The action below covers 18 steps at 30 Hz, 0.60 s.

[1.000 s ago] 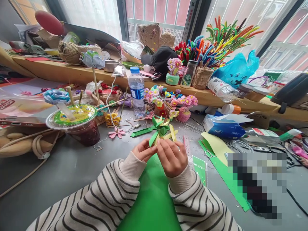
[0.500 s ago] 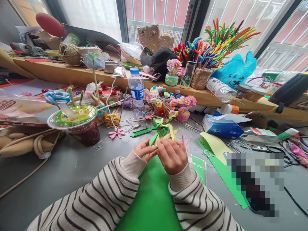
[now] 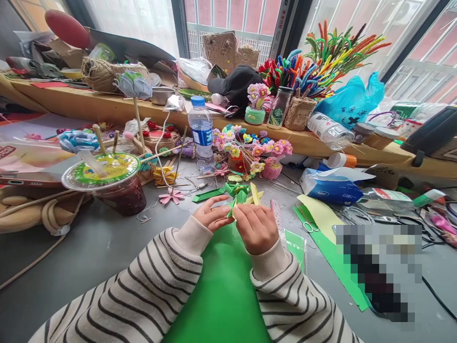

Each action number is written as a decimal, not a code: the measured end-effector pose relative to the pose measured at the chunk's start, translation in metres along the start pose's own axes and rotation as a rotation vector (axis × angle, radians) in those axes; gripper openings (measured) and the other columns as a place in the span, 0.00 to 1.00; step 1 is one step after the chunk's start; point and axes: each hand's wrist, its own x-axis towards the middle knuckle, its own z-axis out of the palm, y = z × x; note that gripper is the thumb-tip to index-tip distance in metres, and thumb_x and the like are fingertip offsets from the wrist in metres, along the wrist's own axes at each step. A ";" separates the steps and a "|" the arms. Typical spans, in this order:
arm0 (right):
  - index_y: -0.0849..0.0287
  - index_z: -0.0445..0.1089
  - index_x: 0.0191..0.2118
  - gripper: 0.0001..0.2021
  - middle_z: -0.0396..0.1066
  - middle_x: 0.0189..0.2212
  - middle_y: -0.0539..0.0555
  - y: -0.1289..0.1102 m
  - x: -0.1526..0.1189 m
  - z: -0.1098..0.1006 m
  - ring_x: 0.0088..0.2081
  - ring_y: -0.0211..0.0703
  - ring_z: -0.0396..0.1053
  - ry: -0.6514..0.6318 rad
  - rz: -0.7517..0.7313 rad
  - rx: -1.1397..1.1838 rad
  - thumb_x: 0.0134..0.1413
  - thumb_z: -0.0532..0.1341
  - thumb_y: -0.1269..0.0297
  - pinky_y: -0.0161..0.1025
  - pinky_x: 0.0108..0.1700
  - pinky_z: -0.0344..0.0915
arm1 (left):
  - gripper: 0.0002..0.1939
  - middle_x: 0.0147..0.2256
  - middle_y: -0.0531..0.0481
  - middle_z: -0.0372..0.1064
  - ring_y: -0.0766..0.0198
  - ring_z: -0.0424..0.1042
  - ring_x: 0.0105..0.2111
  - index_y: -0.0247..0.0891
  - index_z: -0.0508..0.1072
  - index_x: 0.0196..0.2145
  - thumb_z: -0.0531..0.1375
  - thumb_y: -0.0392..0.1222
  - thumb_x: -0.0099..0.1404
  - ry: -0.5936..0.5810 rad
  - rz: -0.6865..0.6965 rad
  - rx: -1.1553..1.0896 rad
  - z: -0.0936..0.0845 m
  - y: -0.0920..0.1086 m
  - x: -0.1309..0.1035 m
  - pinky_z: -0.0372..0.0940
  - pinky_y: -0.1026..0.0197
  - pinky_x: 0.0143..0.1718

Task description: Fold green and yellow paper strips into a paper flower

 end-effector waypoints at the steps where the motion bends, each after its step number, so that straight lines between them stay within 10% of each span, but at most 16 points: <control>1: 0.62 0.67 0.36 0.09 0.73 0.29 0.52 0.000 0.000 -0.001 0.32 0.37 0.68 -0.012 -0.004 -0.010 0.43 0.58 0.74 0.37 0.37 0.58 | 0.23 0.23 0.52 0.66 0.69 0.68 0.23 0.33 0.61 0.38 0.63 0.30 0.42 0.006 0.003 -0.002 0.000 0.000 0.000 0.65 0.61 0.32; 18: 0.59 0.68 0.36 0.08 0.73 0.30 0.50 0.003 -0.005 0.005 0.33 0.35 0.68 -0.016 0.094 0.052 0.46 0.58 0.71 0.38 0.41 0.53 | 0.25 0.22 0.57 0.59 0.71 0.67 0.22 0.36 0.59 0.38 0.63 0.28 0.41 0.070 0.070 0.027 0.001 -0.006 0.002 0.66 0.60 0.31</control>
